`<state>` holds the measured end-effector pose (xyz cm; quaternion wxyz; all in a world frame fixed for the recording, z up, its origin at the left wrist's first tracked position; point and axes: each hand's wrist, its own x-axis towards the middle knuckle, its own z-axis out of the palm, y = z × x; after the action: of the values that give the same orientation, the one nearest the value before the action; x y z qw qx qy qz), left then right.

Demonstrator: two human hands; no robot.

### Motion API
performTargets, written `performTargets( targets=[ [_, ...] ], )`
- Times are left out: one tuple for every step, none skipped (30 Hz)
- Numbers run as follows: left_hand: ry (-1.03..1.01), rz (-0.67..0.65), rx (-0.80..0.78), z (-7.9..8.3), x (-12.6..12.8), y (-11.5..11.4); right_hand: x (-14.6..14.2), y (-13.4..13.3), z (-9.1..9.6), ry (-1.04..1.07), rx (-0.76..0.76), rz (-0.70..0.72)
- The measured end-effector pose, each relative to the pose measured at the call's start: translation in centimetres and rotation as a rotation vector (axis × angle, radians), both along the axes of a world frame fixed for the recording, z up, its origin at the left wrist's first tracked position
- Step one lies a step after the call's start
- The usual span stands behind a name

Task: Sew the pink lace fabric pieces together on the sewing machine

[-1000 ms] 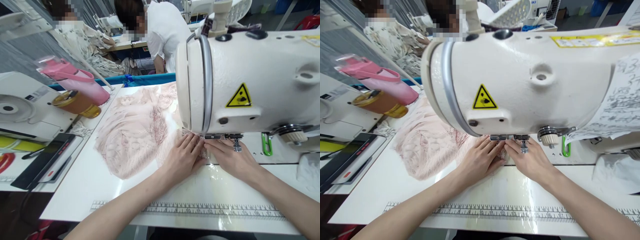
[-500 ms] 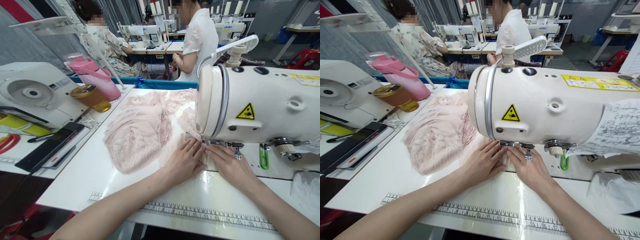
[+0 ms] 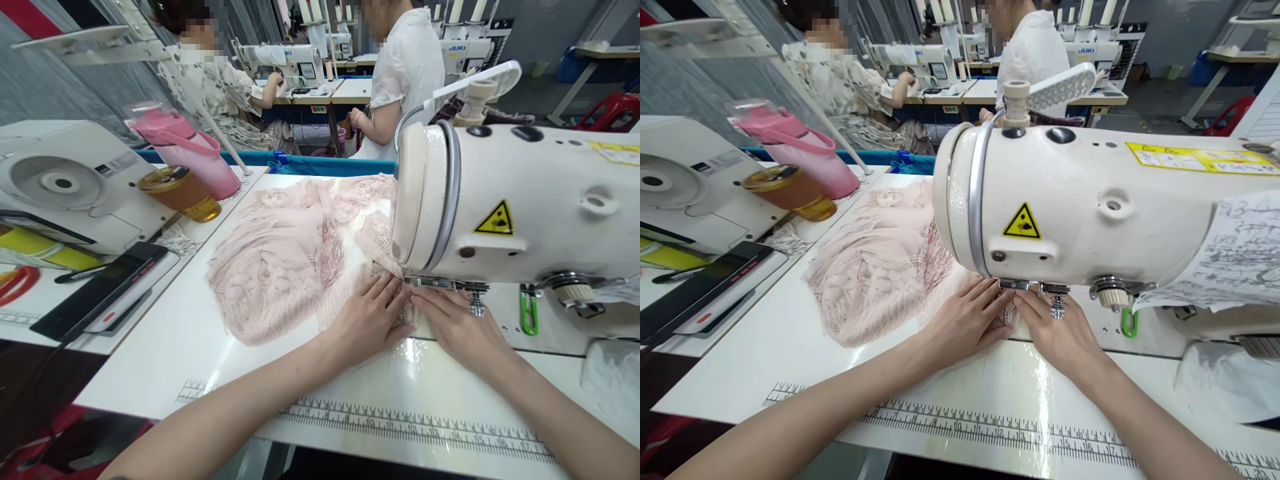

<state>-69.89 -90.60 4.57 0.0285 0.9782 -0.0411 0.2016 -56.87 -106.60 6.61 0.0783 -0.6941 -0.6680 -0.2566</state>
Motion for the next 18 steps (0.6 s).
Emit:
performTargets(
  targets=[
    [-0.003,0.000,0.004,0.0,0.0,0.1,0.0,0.0,0.0,0.000,-0.005,-0.001],
    [-0.005,0.001,0.009,-0.1,0.0,0.1,0.0,0.0,0.0,-0.002,-0.009,-0.005],
    [-0.003,0.003,0.015,-0.1,0.0,0.2,0.0,0.0,0.0,-0.004,-0.011,-0.010],
    [0.000,0.004,0.023,-0.2,0.0,0.2,-0.1,-0.1,0.0,-0.005,-0.012,-0.015],
    [0.005,0.004,0.032,-0.2,0.0,0.3,-0.1,-0.1,0.0,-0.006,-0.012,-0.021],
    [0.007,0.004,0.043,-0.1,0.0,0.3,-0.1,0.0,0.0,-0.004,-0.010,-0.027],
    [0.004,0.005,0.055,0.0,0.0,0.2,-0.1,0.0,0.0,0.003,-0.007,-0.030],
    [-0.003,0.003,0.067,0.4,0.0,0.2,-0.1,0.0,0.0,0.018,-0.005,-0.029],
    [-0.015,0.000,0.077,0.9,-0.2,0.2,-0.1,0.0,0.0,0.041,-0.004,-0.030],
    [-0.026,-0.005,0.084,1.5,-0.4,0.2,-0.2,0.0,-0.1,0.074,-0.005,-0.032],
    [-0.035,-0.018,0.087,2.2,-0.8,0.2,-0.2,0.0,-0.1,0.118,-0.013,-0.037],
    [-0.040,-0.046,0.088,3.0,-1.3,0.3,-0.2,0.0,-0.1,0.171,-0.028,-0.043],
    [-0.040,-0.089,0.088,3.8,-2.0,0.5,-0.3,-0.1,0.0,0.228,-0.052,-0.048],
    [-0.041,-0.145,0.091,4.4,-2.8,0.8,-0.4,-0.1,0.1,0.283,-0.084,-0.052],
    [-0.049,-0.210,0.104,4.9,-3.8,1.1,-0.4,-0.1,0.2,0.334,-0.123,-0.052],
    [-0.057,-0.266,0.128,5.0,-4.8,1.4,-0.5,-0.1,0.3,0.378,-0.159,-0.050],
    [-0.067,-0.306,0.161,5.0,-5.9,1.6,-0.5,-0.1,0.5,0.413,-0.196,-0.045],
    [-0.073,-0.318,0.194,4.7,-7.0,1.7,-0.5,0.0,0.7,0.438,-0.228,-0.036]
  ],
)
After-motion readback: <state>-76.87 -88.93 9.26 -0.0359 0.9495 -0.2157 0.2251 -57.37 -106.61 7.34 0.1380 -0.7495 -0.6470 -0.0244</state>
